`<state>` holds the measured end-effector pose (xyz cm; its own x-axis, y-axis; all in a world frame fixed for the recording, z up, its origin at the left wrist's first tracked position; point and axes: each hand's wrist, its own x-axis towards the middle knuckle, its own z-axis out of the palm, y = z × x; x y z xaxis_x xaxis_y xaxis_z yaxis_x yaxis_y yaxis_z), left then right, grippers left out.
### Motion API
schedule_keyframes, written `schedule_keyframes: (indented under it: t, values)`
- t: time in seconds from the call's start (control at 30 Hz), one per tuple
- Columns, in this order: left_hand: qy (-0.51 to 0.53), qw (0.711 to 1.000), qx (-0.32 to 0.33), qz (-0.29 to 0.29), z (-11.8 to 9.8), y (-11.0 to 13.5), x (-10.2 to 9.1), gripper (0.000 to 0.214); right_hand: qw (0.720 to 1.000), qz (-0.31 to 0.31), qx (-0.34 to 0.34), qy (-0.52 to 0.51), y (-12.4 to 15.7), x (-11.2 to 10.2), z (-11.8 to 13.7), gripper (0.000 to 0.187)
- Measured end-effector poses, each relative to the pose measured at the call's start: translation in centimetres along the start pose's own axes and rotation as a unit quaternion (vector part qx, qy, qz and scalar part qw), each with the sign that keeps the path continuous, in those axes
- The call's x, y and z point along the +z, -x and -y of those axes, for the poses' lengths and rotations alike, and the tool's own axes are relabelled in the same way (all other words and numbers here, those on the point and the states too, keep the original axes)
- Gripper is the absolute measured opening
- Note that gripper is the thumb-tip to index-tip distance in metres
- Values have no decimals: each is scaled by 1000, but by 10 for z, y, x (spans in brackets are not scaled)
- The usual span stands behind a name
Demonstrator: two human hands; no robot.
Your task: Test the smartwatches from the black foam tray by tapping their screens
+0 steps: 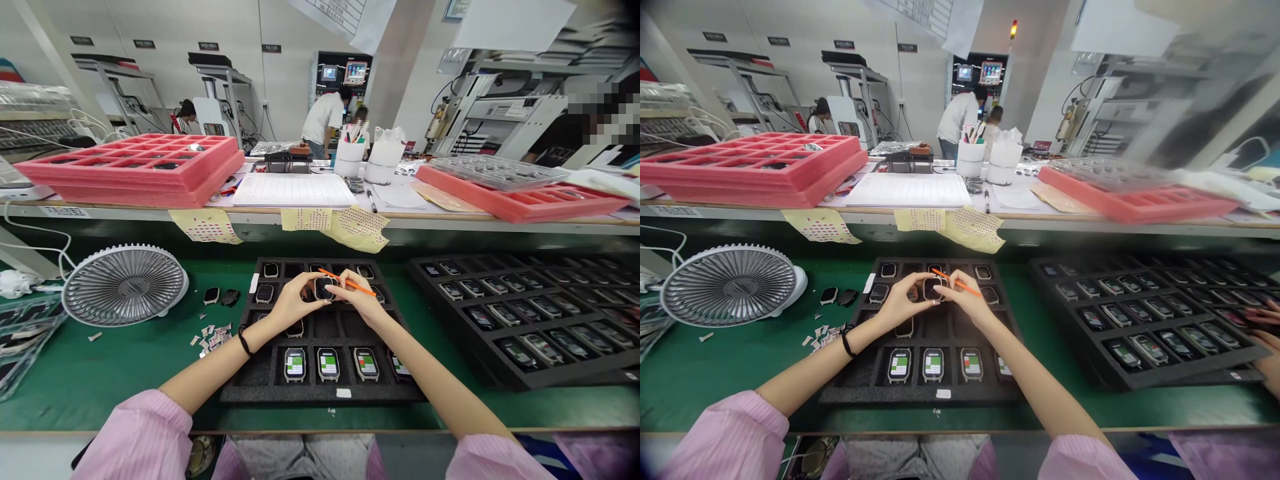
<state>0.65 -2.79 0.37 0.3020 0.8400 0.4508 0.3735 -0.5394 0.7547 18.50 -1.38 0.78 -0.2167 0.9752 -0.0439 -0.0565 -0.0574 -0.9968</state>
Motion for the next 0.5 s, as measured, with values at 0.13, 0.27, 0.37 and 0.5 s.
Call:
schedule_keyframes:
  t: [0.13, 0.27, 0.37, 0.5]
  values:
    - [43, 998, -39, -12, 1, -1, 1, 43, 1000, -28, 6, -11, -1, 0, 3, 58]
    - [75, 994, -74, -34, 4, -2, 2, 45, 998, -59, -14, -22, -2, -4, 6, 58]
    - [69, 994, -75, -32, 6, -2, 1, 44, 998, -59, -26, -23, -2, -6, 7, 57]
    - [63, 995, -69, -34, 9, -2, 1, 44, 998, -58, -24, -19, -1, -6, 7, 57]
